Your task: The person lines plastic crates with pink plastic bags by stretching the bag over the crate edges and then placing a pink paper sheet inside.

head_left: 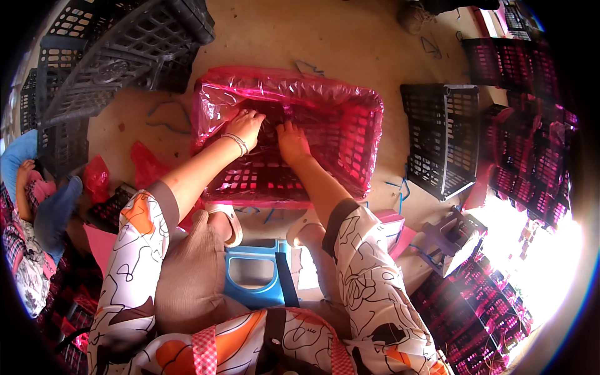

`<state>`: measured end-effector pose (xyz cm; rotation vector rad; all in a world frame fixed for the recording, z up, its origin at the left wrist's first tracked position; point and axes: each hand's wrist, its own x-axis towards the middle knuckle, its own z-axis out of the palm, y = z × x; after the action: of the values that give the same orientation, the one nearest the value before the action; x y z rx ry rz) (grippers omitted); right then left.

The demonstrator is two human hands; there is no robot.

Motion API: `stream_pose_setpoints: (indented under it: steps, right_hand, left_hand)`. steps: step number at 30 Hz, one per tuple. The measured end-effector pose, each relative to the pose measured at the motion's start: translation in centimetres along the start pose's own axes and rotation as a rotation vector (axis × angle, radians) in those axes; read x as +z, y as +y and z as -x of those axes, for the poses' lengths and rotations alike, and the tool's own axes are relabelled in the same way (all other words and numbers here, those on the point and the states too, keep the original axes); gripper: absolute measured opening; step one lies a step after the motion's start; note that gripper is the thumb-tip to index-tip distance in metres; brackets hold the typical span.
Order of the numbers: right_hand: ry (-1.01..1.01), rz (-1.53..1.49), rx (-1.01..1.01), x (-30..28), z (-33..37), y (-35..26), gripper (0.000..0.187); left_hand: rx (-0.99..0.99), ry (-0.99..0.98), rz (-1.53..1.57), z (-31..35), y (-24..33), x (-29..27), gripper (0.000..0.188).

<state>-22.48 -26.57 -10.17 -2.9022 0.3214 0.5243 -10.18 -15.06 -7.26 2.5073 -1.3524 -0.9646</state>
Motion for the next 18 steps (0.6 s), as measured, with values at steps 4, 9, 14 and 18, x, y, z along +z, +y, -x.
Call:
stream_pose_setpoints:
  steps: [4,9,14,18]
  right_hand:
    - [0.063,-0.146,-0.083,-0.7,-0.2,0.9,0.019]
    - [0.152,-0.373,-0.157,-4.6,1.8,-0.6,0.009]
    - [0.35,-0.422,-0.413,-5.9,3.0,-0.7,0.009]
    - [0.184,-0.344,-0.278,-5.9,3.7,-0.2,0.009]
  left_hand:
    - [-0.062,0.041,0.221,-1.3,-0.1,0.6,0.038]
    - [-0.267,-0.095,0.292,-2.6,-0.3,1.3,0.029]
    - [-0.355,-0.437,0.885,-3.1,0.0,2.2,0.036]
    - [-0.353,-0.075,0.813,-2.9,0.5,1.6,0.025]
